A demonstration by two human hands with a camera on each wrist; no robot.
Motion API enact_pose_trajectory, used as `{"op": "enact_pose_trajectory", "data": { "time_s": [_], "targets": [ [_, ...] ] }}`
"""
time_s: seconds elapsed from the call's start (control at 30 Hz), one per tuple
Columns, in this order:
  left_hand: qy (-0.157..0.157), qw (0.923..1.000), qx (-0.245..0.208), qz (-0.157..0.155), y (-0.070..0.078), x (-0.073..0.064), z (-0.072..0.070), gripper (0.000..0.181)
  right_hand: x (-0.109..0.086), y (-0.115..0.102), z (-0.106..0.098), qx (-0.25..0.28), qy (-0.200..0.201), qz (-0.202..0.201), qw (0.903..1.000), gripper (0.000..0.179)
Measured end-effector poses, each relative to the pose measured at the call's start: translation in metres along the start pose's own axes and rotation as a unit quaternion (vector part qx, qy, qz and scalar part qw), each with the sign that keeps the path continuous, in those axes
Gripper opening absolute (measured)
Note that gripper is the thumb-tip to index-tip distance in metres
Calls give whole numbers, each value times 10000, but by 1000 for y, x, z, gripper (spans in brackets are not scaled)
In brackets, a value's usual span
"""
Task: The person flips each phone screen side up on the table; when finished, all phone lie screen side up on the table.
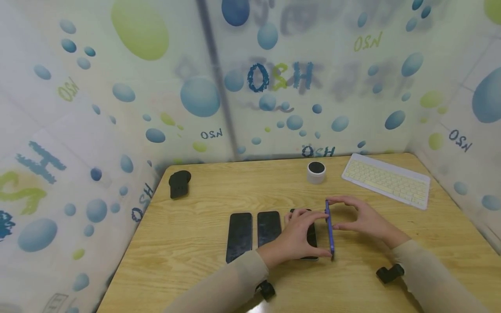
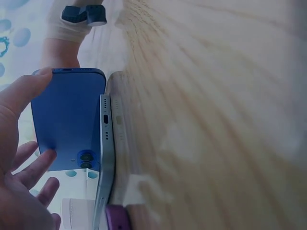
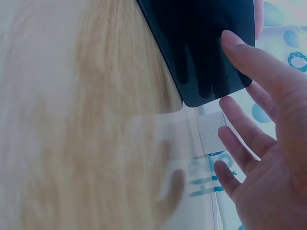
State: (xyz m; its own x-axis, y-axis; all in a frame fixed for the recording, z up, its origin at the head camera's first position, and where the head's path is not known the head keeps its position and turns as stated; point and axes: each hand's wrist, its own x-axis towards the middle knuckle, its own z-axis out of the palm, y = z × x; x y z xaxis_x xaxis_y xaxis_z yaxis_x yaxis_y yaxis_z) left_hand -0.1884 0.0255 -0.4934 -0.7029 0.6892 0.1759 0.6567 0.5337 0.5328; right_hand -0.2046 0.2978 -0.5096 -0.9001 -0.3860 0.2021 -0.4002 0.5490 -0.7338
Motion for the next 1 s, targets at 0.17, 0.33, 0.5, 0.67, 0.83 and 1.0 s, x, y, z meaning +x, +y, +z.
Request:
{"op": "enact_pose_trajectory", "data": {
  "time_s": [0.17,0.33,0.5,0.67,0.83,1.0],
  "targets": [
    [-28,10000,-80,-29,-3,-2,-1,93,0,2,2,94,-91,14,9999,71],
    [-77,9997,-223,-95,-6,-4,-2,92,-1,1,3,-17,-252,223,9994,73],
    [-84,9997,-195,-81,-7,-5,-5,89,-2,0,3,-254,-330,350,9985,75],
    [-108,9997,-186,-127,-7,-8,-8,87,-1,1,3,-290,-424,355,9980,75],
    [-119,9996,-163,-212,-6,-9,-10,86,-1,5,5,-220,-444,266,9984,75],
    [-110,9995,8,-279,-7,-9,-10,85,-2,6,4,-360,-435,197,9982,75]
  ]
}}
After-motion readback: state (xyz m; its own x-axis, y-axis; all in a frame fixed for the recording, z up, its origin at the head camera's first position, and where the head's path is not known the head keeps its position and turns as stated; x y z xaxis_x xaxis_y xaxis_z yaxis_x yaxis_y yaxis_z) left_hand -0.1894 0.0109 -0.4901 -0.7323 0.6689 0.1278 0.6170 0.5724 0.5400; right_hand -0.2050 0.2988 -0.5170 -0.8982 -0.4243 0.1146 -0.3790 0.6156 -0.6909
